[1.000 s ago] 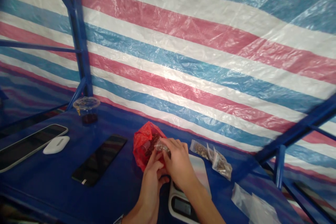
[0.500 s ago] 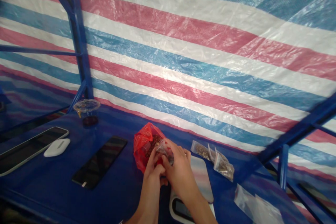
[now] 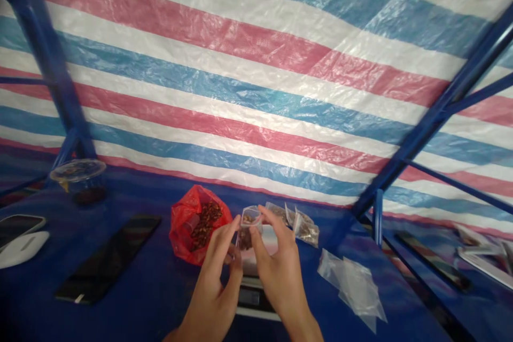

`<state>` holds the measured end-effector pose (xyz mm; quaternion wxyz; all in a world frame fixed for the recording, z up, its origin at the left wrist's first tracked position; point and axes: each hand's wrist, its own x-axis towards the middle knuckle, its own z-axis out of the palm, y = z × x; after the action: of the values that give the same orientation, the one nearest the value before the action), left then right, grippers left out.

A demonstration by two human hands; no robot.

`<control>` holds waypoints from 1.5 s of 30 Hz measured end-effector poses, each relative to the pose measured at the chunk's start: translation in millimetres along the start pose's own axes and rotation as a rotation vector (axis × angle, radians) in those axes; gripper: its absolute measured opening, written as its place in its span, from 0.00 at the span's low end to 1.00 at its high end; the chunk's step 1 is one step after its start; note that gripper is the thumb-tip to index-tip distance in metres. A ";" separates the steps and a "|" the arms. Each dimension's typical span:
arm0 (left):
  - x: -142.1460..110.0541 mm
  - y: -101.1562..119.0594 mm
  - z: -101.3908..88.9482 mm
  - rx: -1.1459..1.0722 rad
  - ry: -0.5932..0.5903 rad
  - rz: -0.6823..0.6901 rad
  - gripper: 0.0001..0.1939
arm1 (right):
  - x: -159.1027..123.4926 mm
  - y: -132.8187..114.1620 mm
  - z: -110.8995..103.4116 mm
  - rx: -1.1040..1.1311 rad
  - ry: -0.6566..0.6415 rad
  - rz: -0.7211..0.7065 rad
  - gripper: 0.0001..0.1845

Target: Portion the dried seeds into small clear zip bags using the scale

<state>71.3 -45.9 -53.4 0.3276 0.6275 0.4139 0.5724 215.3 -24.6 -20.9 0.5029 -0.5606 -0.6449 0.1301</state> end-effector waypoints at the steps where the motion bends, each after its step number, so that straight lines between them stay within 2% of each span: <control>1: 0.1 1.3 0.4 0.009 0.011 -0.002 0.27 | 2.5 4.1 -4.8 -0.034 -0.021 -0.022 0.23; 5: 3.5 3.2 -0.9 0.041 0.081 -0.048 0.22 | 6.4 26.3 -17.2 -0.274 -0.173 -0.083 0.18; 8: 5.2 2.8 -4.1 0.073 0.077 -0.036 0.20 | 2.2 37.2 -20.8 -0.463 -0.177 -0.122 0.21; 10: 4.6 1.9 -6.9 0.114 0.064 0.000 0.20 | -0.3 39.6 -23.8 -0.501 -0.146 -0.142 0.24; 12: 3.3 0.4 -10.3 0.171 0.050 0.044 0.19 | -1.1 39.4 -28.6 -0.504 -0.087 -0.137 0.24; 15: 3.4 -2.6 -17.5 0.262 0.038 0.120 0.18 | -0.9 37.1 -37.9 -0.494 0.035 -0.105 0.21; 18: 8.0 -5.9 -27.6 0.336 0.031 0.166 0.18 | -2.9 35.8 -46.0 -0.474 0.104 -0.098 0.18; 23: 22.7 -9.8 -43.0 0.396 0.120 0.163 0.16 | -8.9 39.2 -54.8 -0.469 0.152 -0.102 0.17; 28: 32.8 -8.9 -44.5 0.357 0.184 0.117 0.15 | -8.6 37.7 -59.3 -0.470 0.243 -0.052 0.18; 33: 35.5 -9.0 -44.0 0.372 0.202 0.132 0.14 | -8.9 30.3 -58.6 -0.479 0.249 -0.033 0.18; 38: 36.2 -10.9 -48.8 0.391 0.218 0.162 0.13 | -12.1 34.2 -58.4 -0.480 0.226 -0.051 0.18; 45: 23.8 -2.0 -44.5 0.405 0.215 0.231 0.12 | -13.1 36.6 -56.3 -0.495 0.179 -0.050 0.17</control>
<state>27.0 -26.5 -38.8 0.0816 0.6589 0.4781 0.5749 280.0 -45.8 -28.4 0.4085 -0.6598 -0.6236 -0.0945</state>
